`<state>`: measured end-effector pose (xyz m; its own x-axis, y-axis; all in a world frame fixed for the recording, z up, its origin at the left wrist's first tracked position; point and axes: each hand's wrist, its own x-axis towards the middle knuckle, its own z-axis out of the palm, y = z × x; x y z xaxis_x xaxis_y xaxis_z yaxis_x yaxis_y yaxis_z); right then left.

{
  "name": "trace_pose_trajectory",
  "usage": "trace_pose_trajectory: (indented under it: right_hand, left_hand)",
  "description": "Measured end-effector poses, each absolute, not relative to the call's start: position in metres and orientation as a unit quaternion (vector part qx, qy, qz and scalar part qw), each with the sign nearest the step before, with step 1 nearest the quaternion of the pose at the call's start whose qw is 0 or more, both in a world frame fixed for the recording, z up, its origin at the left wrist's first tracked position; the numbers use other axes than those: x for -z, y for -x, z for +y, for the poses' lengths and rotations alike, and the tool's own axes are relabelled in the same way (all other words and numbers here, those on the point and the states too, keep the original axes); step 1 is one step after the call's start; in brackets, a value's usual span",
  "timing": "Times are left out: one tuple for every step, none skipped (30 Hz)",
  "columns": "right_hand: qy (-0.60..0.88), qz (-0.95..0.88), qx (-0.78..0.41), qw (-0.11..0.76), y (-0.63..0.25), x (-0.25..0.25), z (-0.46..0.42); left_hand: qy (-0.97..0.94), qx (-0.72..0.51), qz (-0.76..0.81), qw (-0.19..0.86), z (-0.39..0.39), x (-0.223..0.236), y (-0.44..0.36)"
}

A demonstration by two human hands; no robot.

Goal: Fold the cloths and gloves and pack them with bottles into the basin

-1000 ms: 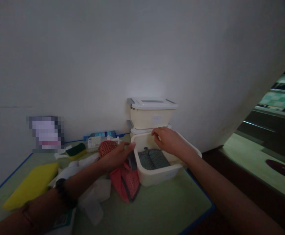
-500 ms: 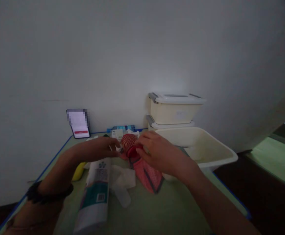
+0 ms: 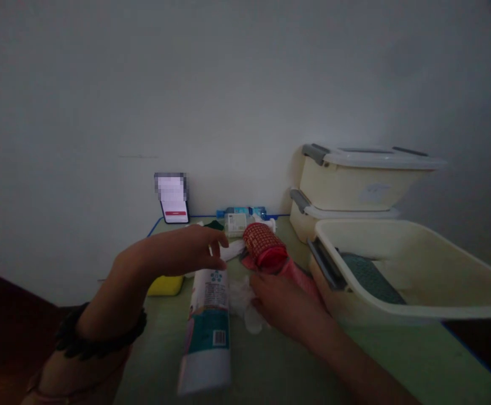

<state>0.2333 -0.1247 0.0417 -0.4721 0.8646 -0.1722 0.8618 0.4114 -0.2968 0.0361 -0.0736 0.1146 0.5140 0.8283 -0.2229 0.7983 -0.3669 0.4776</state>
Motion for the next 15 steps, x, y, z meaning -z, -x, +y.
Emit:
trace_pose_trajectory:
  right_hand:
    - [0.524, -0.836, -0.164, 0.013, -0.232, -0.042, -0.125]
    - [0.536, -0.830, -0.151, 0.026, -0.231, -0.043, -0.126]
    - [0.549, -0.824, -0.136, 0.043, -0.231, -0.045, -0.127]
    - [0.562, -0.816, -0.121, 0.065, -0.230, -0.046, -0.128]
    - [0.575, -0.806, -0.107, 0.090, -0.230, -0.046, -0.129]
    - [0.584, -0.797, -0.095, 0.118, -0.231, -0.046, -0.130]
    - [0.590, -0.789, -0.088, 0.149, -0.231, -0.045, -0.131]
    - [0.590, -0.783, -0.084, 0.180, -0.232, -0.044, -0.131]
    - [0.586, -0.779, -0.086, 0.208, -0.233, -0.042, -0.132]
    - [0.579, -0.776, -0.090, 0.234, -0.233, -0.041, -0.132]
    - [0.568, -0.775, -0.098, 0.260, -0.233, -0.040, -0.133]
    - [0.556, -0.773, -0.107, 0.285, -0.233, -0.041, -0.133]
    - [0.545, -0.771, -0.117, 0.308, -0.232, -0.042, -0.133]
    - [0.535, -0.768, -0.125, 0.329, -0.231, -0.045, -0.133]
    - [0.527, -0.764, -0.130, 0.347, -0.229, -0.050, -0.132]
  left_hand:
    - [-0.822, -0.027, 0.502, 0.267, -0.071, -0.113, -0.033]
    - [-0.816, -0.027, 0.515, 0.261, -0.067, -0.111, -0.030]
    - [-0.809, -0.024, 0.529, 0.254, -0.064, -0.109, -0.026]
    - [-0.803, -0.020, 0.542, 0.247, -0.062, -0.107, -0.022]
    - [-0.798, -0.016, 0.551, 0.241, -0.059, -0.106, -0.018]
    - [-0.797, -0.013, 0.555, 0.238, -0.058, -0.105, -0.014]
    - [-0.797, -0.012, 0.556, 0.238, -0.057, -0.105, -0.012]
    - [-0.797, -0.013, 0.552, 0.244, -0.057, -0.106, -0.011]
    - [-0.799, -0.016, 0.545, 0.254, -0.059, -0.107, -0.011]
    - [-0.803, -0.021, 0.532, 0.268, -0.061, -0.109, -0.013]
    - [-0.809, -0.029, 0.514, 0.283, -0.064, -0.112, -0.017]
    - [-0.818, -0.042, 0.491, 0.296, -0.068, -0.114, -0.021]
    - [-0.829, -0.060, 0.466, 0.305, -0.071, -0.117, -0.026]
    - [-0.840, -0.079, 0.439, 0.308, -0.074, -0.120, -0.031]
    - [-0.849, -0.100, 0.423, 0.299, -0.077, -0.123, -0.035]
